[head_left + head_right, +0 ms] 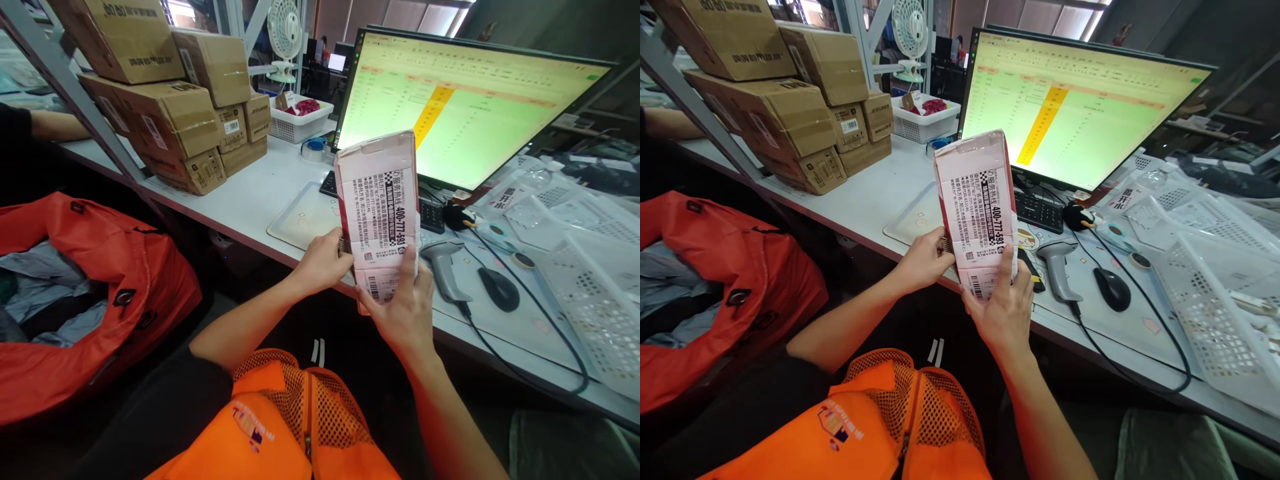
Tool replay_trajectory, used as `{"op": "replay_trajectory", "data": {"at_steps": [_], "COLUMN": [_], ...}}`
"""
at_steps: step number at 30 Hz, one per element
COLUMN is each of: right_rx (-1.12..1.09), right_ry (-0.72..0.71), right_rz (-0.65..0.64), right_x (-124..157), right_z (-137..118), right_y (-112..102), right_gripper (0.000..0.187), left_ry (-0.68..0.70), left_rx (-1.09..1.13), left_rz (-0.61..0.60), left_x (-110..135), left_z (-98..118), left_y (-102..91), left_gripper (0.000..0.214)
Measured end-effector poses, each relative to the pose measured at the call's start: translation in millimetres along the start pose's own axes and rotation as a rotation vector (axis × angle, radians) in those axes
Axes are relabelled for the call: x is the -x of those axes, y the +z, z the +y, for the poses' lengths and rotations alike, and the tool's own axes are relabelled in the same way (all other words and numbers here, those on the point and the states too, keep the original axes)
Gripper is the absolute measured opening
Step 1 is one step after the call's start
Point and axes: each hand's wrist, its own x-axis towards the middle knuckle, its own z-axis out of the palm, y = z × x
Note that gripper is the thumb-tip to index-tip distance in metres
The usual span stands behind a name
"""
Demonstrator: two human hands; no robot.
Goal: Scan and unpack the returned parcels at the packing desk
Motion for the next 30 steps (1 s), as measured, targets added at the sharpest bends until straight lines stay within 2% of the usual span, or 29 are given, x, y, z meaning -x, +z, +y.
{"op": "replay_trajectory", "data": {"at_steps": [8, 13, 21, 25, 30], "right_rx": [-0.145, -0.258, -0.262, -0.286, -0.251], "right_ry": [0.033, 0.097, 0.099, 0.09, 0.062], "right_rz": [-0.076, -0.152, -0.088, -0.048, -0.037], "right_x": [-1, 0, -11, -19, -24], "right_z": [11, 16, 6, 4, 5], "right_y": [-3, -4, -7, -9, -9], "right_gripper": [0.118, 0.124, 0.117, 0.108, 0.099], "left_ry": [0.13, 0.201, 0.211, 0.249, 0.238], "left_rx": [0.274, 0.359, 0.23, 0.189, 0.037], "left_rz": [-0.138, -0.245, -0.094, -0.074, -0.018], "left_x": [2, 3, 22, 27, 31], "left_z": [-6, -8, 9, 16, 23], "left_y": [-7.5, -10.0, 2.3, -1.2, -5.0], "left_gripper": [0.029, 0.031, 0.024, 0.022, 0.015]}}
